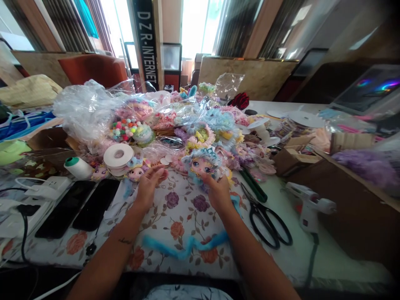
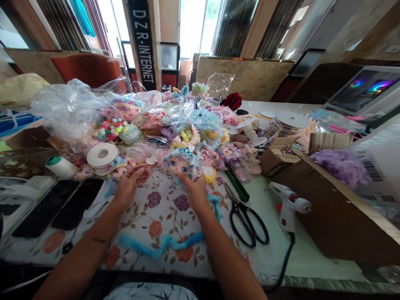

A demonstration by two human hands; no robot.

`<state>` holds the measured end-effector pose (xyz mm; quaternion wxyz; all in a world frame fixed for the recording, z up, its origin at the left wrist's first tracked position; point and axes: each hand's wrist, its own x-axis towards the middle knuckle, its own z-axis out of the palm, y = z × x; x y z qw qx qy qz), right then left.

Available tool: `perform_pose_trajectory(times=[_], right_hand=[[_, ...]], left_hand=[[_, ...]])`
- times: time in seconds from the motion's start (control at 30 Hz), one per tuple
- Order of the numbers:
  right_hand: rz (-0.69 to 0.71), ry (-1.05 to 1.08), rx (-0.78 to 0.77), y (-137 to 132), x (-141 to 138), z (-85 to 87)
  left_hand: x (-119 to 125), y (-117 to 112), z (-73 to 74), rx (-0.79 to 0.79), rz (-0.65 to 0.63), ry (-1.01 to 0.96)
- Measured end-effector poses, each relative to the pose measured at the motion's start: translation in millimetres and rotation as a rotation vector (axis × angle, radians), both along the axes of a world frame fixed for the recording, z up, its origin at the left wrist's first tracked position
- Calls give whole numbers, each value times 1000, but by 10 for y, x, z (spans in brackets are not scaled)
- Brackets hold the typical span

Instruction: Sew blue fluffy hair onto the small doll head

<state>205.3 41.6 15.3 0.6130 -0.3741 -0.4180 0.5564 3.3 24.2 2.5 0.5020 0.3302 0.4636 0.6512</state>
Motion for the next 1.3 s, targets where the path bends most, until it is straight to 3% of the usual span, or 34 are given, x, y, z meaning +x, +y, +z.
perform_pose_trajectory(times=[0.1, 0.2, 0.27, 0.33, 0.47, 0.63, 0.83, 0.93, 1.13, 1.3], right_hand=[[194, -29, -77, -81, 12, 134], [447, -29, -165, -211, -68, 234], [509, -27, -145, -279, -146, 261], [473, -41, -113, -317, -215, 259], [312, -90, -71, -321, -274, 184], [268, -158, -37, -282, -265, 32], [173, -290, 51, -245, -253, -21], [130, -280, 32, -230, -211, -28], [68, -177, -55, -175, -89, -103], [155, -138, -123, -180, -70, -100]], left_hand=[[-55, 32, 101, 70, -37, -170], [-53, -5, 193, 17, -303, -296], [-18, -63, 203, -55, -477, -350], [31, -120, 170, -94, -545, -355], [136, -186, 99, -90, -530, -291], [254, -200, 137, -77, -545, -241], [296, -166, 140, -135, -408, -267], [179, -87, 143, -149, -321, -234], [-379, 311, 242, -14, -82, -149], [-495, 515, 271, -20, -114, -212]])
